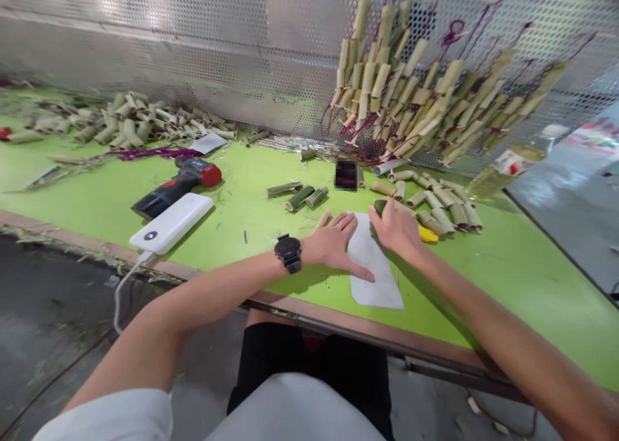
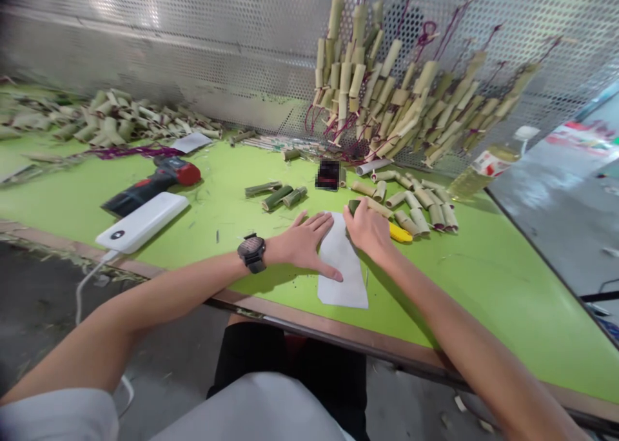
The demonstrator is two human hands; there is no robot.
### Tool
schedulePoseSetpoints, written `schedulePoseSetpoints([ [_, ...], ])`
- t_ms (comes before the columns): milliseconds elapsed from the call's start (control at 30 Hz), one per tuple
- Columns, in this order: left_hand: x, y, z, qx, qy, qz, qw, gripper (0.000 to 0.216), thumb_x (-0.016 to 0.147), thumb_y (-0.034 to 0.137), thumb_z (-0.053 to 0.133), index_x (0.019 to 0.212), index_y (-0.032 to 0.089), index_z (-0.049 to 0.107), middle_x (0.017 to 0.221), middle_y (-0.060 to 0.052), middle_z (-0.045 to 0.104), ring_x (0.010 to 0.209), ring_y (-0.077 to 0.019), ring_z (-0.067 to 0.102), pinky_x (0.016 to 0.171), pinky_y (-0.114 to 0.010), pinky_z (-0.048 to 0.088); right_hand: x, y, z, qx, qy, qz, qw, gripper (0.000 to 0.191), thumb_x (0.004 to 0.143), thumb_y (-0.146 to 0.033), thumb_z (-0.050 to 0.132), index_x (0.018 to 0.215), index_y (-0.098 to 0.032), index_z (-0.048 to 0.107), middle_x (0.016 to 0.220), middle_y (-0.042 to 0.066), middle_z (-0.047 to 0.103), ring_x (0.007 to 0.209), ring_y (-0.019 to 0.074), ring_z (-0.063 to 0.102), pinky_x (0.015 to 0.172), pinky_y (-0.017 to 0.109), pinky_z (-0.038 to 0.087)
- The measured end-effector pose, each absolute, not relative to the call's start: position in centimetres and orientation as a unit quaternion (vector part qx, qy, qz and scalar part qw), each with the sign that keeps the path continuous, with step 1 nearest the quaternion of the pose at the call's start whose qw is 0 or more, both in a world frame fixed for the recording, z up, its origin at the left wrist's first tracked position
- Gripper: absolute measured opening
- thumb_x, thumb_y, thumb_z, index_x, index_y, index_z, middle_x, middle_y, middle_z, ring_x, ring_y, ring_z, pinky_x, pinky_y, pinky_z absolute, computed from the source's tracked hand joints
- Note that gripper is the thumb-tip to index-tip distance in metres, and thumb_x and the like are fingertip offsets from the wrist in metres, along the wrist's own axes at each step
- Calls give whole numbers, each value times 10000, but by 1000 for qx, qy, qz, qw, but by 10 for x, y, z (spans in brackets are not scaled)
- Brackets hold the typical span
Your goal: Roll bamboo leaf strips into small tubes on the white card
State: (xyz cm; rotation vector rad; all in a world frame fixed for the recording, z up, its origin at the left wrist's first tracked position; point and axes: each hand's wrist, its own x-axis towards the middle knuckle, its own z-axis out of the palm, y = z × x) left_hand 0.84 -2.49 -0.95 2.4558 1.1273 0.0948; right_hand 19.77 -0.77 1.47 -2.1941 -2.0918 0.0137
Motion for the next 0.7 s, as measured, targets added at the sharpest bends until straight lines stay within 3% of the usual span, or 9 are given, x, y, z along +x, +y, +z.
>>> schedulePoseSetpoints([
  [133,8,-24,-11,889,403,44,214,1423,672,1032,470,1700,133,71,1759,-116,36,1636,-354,5,1295,-534,-127,185,-29,14,-682,-726,70,45,526,1067,-533,316,1356,-143,520,1100,213,760,964,346,724,695,364,436],
  [367,8,-26,-9,886,407,42,216,1458,648,1043,470,1699,123,54,1755,-131,41,1636,-357,15,1299,-539,-103,193,-17,17,-750,-661,38,-1,513,1083,-496,296,1305,-91,518,1180,252,728,1115,358,700,788,367,451],
  [533,9,-26,-10,893,398,40,206,1393,700,1009,456,1695,107,89,1754,-133,53,1636,-352,9,1299,-527,-104,185,-39,20,-683,-722,109,-12,523,1079,-548,294,1303,-128,508,1043,190,761,897,306,738,643,323,403],
  [600,9,-26,-10,894,397,45,202,1422,684,1020,463,1693,93,84,1753,-143,55,1636,-351,6,1300,-523,-102,188,-38,20,-700,-707,100,-16,512,1087,-509,276,1214,-105,564,1113,236,748,980,321,731,675,328,419],
  [700,9,-26,-10,888,407,43,211,1470,652,1042,475,1694,91,60,1752,-153,27,1636,-358,10,1302,-529,-89,192,-31,19,-741,-671,27,-7,492,1086,-475,318,1271,-76,539,1153,264,737,1084,360,714,744,346,438],
])
